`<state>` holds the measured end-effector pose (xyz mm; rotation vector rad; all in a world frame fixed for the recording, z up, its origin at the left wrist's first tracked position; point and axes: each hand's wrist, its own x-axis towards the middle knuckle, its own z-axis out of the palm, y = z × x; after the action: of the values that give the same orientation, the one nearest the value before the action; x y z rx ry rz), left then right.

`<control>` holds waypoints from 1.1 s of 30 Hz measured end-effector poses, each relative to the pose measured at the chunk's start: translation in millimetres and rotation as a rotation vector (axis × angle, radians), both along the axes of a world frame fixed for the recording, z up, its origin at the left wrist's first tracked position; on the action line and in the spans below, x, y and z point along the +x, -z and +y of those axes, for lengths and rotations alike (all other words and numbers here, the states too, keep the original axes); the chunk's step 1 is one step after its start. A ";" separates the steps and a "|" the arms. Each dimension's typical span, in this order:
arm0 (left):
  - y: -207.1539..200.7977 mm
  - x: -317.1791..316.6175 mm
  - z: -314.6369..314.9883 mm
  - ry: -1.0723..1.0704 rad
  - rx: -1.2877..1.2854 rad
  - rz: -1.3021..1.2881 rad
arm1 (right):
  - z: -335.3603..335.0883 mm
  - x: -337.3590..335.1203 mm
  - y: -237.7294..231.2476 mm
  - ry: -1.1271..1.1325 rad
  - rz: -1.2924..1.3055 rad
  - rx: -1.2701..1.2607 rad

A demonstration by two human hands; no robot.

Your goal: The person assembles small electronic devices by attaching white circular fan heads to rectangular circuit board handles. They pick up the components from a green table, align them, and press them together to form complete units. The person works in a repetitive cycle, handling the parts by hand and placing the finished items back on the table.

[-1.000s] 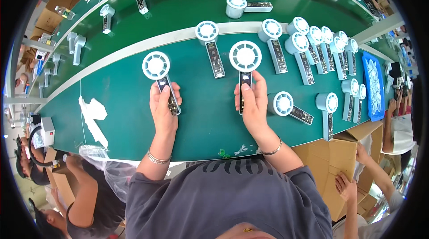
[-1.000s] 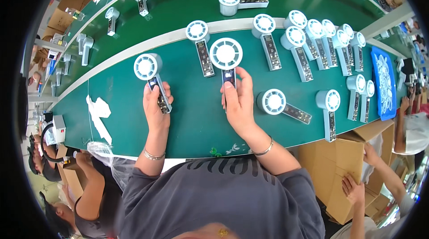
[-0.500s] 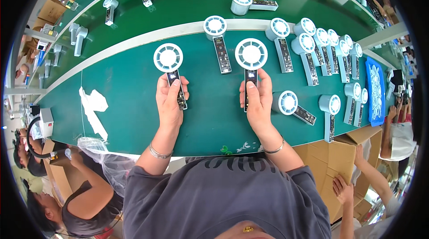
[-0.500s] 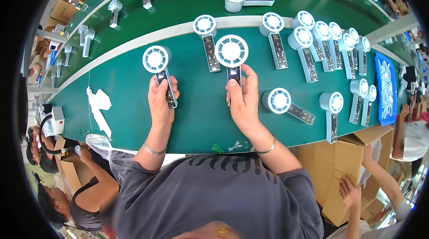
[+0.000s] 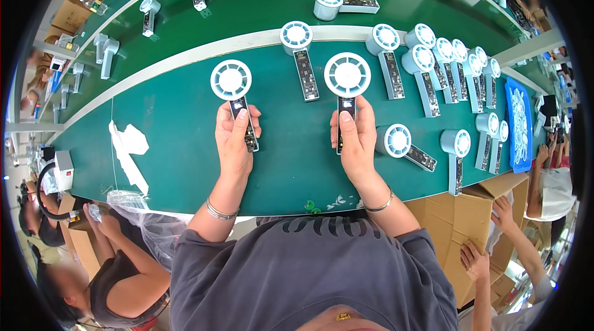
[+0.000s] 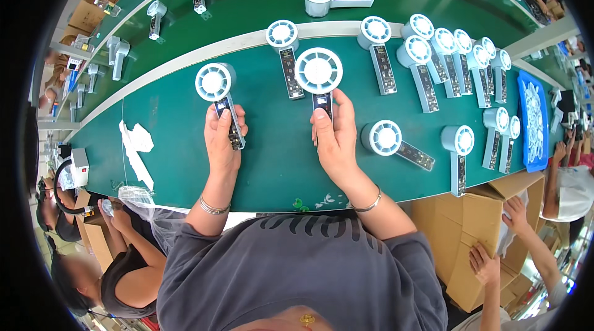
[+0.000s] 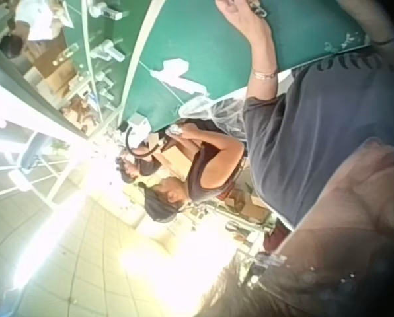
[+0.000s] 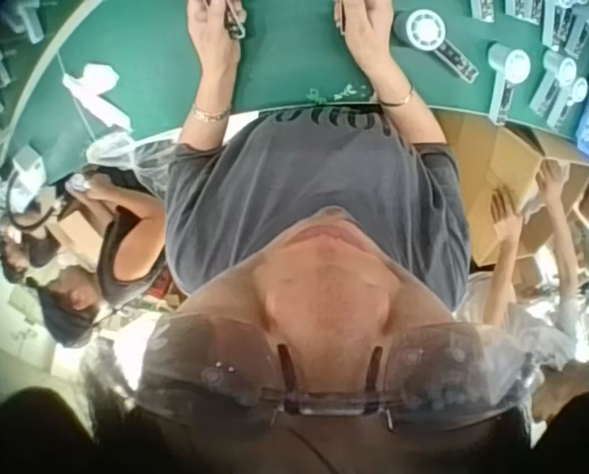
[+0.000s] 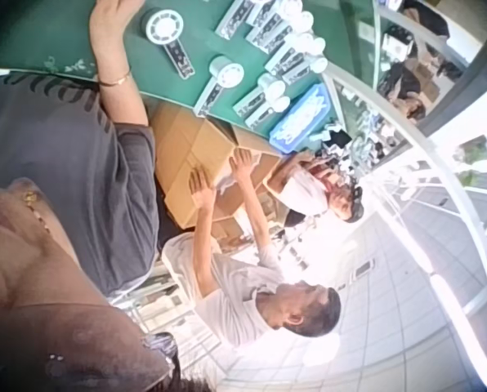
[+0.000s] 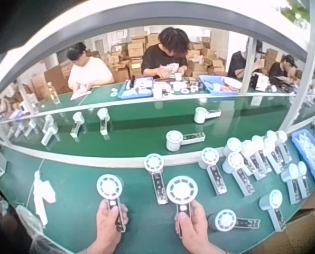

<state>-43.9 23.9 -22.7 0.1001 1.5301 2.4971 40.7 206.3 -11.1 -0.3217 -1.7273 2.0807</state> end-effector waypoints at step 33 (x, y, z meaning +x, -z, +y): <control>-1.6 3.5 -1.4 0.023 -0.027 0.005 | 2.5 -1.0 -0.8 -0.054 -0.043 -0.082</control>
<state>-40.4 22.5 -21.1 0.1190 1.5550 2.4600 39.7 208.8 -10.3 -0.3499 -1.6956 2.2028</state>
